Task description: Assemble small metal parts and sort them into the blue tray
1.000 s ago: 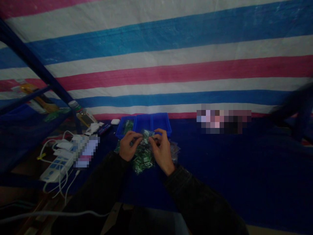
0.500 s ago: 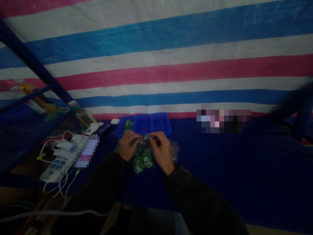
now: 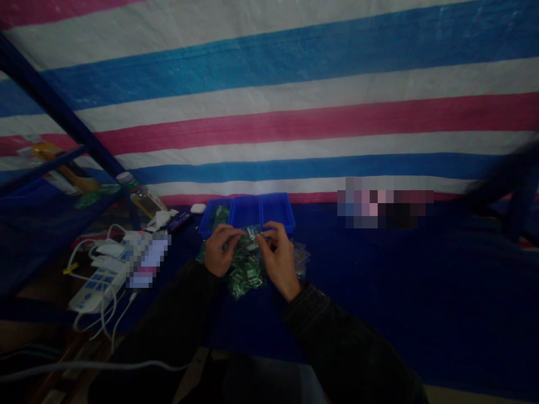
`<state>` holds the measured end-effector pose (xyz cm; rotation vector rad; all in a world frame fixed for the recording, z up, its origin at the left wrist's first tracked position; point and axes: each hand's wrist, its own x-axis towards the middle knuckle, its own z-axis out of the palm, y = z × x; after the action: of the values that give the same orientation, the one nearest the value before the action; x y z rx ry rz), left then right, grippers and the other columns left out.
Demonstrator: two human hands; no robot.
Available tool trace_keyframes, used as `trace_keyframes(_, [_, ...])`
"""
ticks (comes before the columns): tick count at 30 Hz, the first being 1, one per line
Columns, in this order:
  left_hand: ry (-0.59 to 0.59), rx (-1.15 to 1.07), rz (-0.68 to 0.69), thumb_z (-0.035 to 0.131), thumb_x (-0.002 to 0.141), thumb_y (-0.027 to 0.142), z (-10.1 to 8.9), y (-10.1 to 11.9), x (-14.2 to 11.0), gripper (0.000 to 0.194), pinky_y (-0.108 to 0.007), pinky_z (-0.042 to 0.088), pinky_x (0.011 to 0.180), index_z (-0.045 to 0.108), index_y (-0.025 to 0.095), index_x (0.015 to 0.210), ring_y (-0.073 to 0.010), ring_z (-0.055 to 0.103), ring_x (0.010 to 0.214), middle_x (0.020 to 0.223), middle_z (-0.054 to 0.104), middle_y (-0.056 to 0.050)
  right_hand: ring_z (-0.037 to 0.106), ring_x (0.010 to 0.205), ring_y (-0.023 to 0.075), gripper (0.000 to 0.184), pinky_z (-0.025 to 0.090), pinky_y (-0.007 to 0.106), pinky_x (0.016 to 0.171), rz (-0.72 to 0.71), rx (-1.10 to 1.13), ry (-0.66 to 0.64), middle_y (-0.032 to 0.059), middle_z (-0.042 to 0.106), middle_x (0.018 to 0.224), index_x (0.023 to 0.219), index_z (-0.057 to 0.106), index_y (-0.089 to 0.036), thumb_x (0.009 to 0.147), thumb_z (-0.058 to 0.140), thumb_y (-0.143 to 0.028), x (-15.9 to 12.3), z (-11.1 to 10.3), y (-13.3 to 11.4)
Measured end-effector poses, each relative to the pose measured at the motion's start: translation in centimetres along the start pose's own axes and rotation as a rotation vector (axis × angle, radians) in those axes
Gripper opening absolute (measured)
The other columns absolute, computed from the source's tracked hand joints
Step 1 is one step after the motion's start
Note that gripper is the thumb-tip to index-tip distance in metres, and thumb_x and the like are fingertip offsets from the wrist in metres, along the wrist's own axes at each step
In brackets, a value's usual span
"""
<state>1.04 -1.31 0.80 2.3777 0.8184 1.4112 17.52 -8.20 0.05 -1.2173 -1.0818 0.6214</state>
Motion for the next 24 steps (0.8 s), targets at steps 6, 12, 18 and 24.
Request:
trace_keyframes(6, [0.003, 0.014, 0.02, 0.056, 0.097, 0.012, -0.21, -0.37, 0.09, 0.023, -0.034, 0.053, 0.082, 0.073, 0.022, 0.109, -0.0192, 0.061, 0.095, 0.096, 0.072, -0.005, 0.052, 0.053, 0.0171, 0.03, 0.038, 0.029, 0.051, 0.037, -0.03, -0.084, -0.0013, 0.06, 0.061, 0.109, 0.072, -0.022, 0.097, 0.053, -0.042, -0.08, -0.31, -0.09])
trace_keyframes(12, [0.017, 0.016, -0.008, 0.062, 0.09, 0.008, -0.15, -0.42, 0.02, 0.018, -0.033, 0.052, 0.074, 0.074, 0.02, 0.098, -0.0205, 0.059, 0.092, 0.09, 0.07, -0.005, 0.056, 0.054, 0.0177, 0.029, 0.042, 0.03, 0.054, 0.028, -0.027, -0.133, -0.0021, 0.061, 0.059, 0.116, 0.071, -0.023, 0.097, 0.053, -0.033, -0.16, -0.3, -0.03])
trace_keyframes(18, [0.067, 0.052, 0.002, 0.07, 0.09, 0.019, -0.12, -0.28, 0.16, 0.005, -0.035, 0.053, 0.079, 0.074, 0.02, 0.092, -0.0205, 0.059, 0.093, 0.091, 0.066, -0.006, 0.057, 0.066, 0.0163, 0.016, 0.045, 0.029, 0.06, -0.069, -0.082, -0.066, 0.0026, 0.066, 0.084, 0.095, 0.072, -0.022, 0.092, 0.063, -0.036, 0.14, -0.2, 0.02])
trace_keyframes(24, [0.072, 0.019, -0.012, 0.073, 0.09, 0.026, 0.11, -0.16, 0.09, 0.009, -0.029, 0.053, 0.069, 0.069, 0.018, 0.089, -0.0172, 0.062, 0.084, 0.088, 0.067, -0.005, 0.058, 0.071, 0.0157, 0.017, 0.045, 0.028, 0.06, -0.099, -0.084, -0.048, 0.0054, 0.065, 0.098, 0.089, 0.069, -0.021, 0.093, 0.064, -0.036, 0.24, -0.16, -0.04])
